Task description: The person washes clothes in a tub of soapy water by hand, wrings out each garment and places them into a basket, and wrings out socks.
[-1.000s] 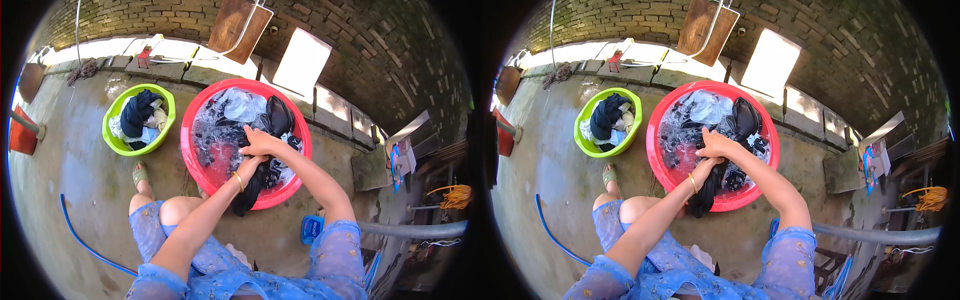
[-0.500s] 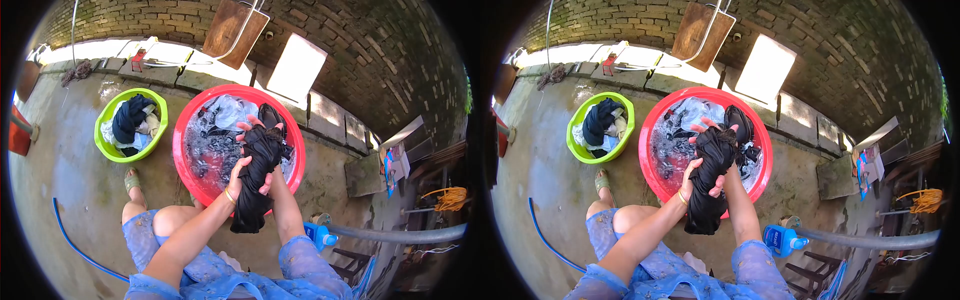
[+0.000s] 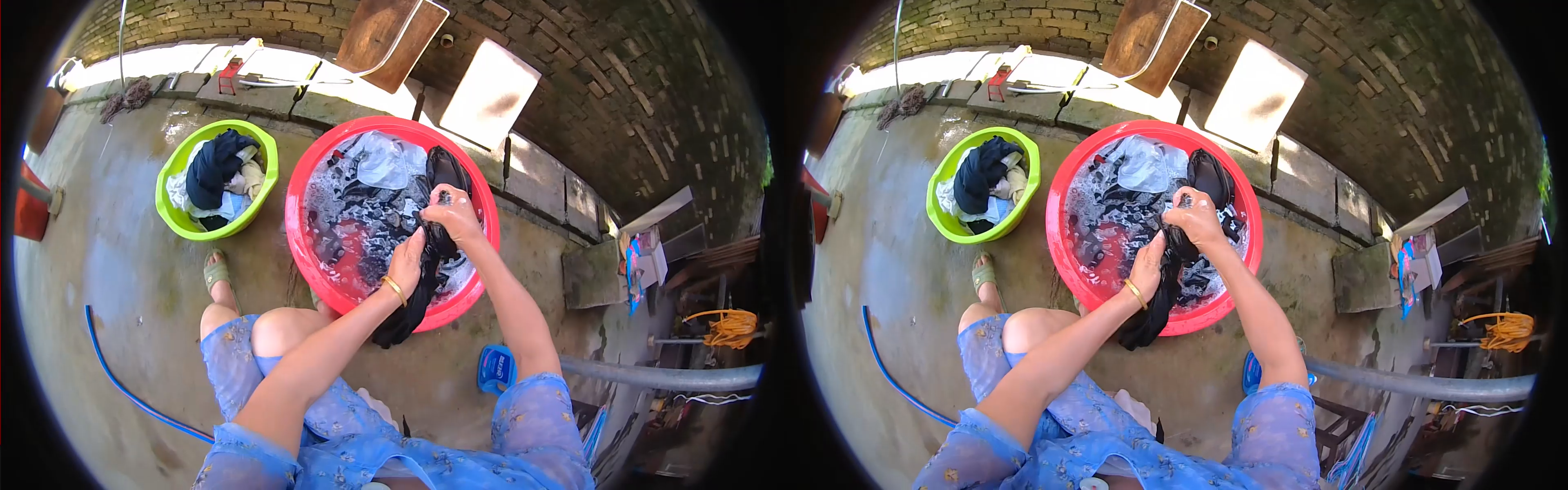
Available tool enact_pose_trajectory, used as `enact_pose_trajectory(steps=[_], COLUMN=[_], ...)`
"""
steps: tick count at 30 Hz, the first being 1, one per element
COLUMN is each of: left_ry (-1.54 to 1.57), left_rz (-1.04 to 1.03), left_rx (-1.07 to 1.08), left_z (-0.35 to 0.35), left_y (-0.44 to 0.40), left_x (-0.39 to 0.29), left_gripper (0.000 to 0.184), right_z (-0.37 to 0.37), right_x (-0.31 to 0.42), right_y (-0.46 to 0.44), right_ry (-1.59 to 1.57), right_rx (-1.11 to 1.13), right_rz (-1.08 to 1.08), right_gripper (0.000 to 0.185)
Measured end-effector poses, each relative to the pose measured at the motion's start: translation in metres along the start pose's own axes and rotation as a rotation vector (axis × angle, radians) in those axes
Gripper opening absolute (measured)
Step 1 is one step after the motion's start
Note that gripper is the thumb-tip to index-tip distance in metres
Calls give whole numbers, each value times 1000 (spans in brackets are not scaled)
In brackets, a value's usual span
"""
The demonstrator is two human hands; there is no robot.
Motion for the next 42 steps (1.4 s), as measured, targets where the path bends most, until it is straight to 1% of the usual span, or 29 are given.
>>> enact_pose_trajectory(steps=[1,2,4,5,6,8,11,12,14,15,16,18,19,20,22,23,25,27,29,30,32,33,34,36,38,39,40,41,42], left_ry=[-145,-290,-368,-374,-458,-540,-312,-57,433,510,510,107,331,413,667,827,1139,1289,1320,1293,1170,1014,838,729,489,488,437,388,389], left_rz=[-108,-203,-114,-115,-135,-148,-161,-44,143,129,127,-187,-119,-72,-66,-6,192,328,400,411,410,377,365,430,314,319,229,138,145], left_rx=[-85,-183,-187,-194,-191,-195,-262,-265,-186,-237,-243,-562,-422,-505,-576,-472,-61,300,480,482,360,201,47,-76,-180,-174,-108,-43,-41], left_z=[6,12,27,28,26,24,25,29,30,26,41,92,77,73,73,71,59,45,34,30,25,27,28,26,30,27,21,17,17], left_y=[-4,-7,-14,-12,-9,-7,-13,-18,-10,-7,-21,-53,-33,-26,-18,-13,-5,4,11,12,7,-2,-9,-13,-14,-12,-9,-6,-3], left_x=[4,9,23,16,4,-6,-8,-5,-19,-29,-1,70,43,33,50,47,34,14,-3,-6,-8,-5,-2,-15,-18,-19,-26,-32,-32], left_gripper=[51,52,53,53,51,50,44,43,41,39,39,32,23,20,27,27,28,29,29,30,30,29,28,24,30,30,36,43,43], right_z=[-5,-8,-14,-17,-16,-12,-9,-10,-12,-13,-16,-27,-36,-46,-68,-77,-90,-90,-78,-70,-43,-32,-23,-12,-27,-39,-51,-65,-77], right_x=[5,3,0,-1,19,22,14,14,17,32,44,78,88,96,97,93,84,83,85,82,76,68,54,16,-34,-73,-107,-112,-108], right_y=[2,4,5,7,19,20,19,16,9,10,8,10,12,14,22,26,36,50,65,71,81,89,98,111,113,108,104,104,104], right_ry=[182,177,64,-120,-140,-64,-77,-79,-160,-77,-79,291,308,344,436,472,537,501,470,469,299,255,210,97,-875,-1081,-1283,-1391,-1479], right_rx=[-76,-72,-76,13,63,117,39,36,-136,-177,-172,-184,-94,32,230,278,340,308,166,164,-155,-327,-496,-831,-807,-732,-649,-495,-395], right_rz=[73,72,108,102,65,144,41,48,150,196,195,660,695,796,953,1007,1098,1173,1206,1203,1072,957,836,490,46,-46,-140,-167,-217], right_gripper=[19,19,22,31,39,37,34,34,33,32,32,33,32,30,30,31,33,36,38,38,33,33,34,32,18,15,16,27,36])
Point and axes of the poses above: each hand's wrist, its own y-axis away from the middle knuckle, its own z-axis out of the back of the hand, x = y × z, the point moved 3 cm from there along -y, towards the middle knuckle, and after that the axes turned 1 degree about x, right-handed, at the moved point
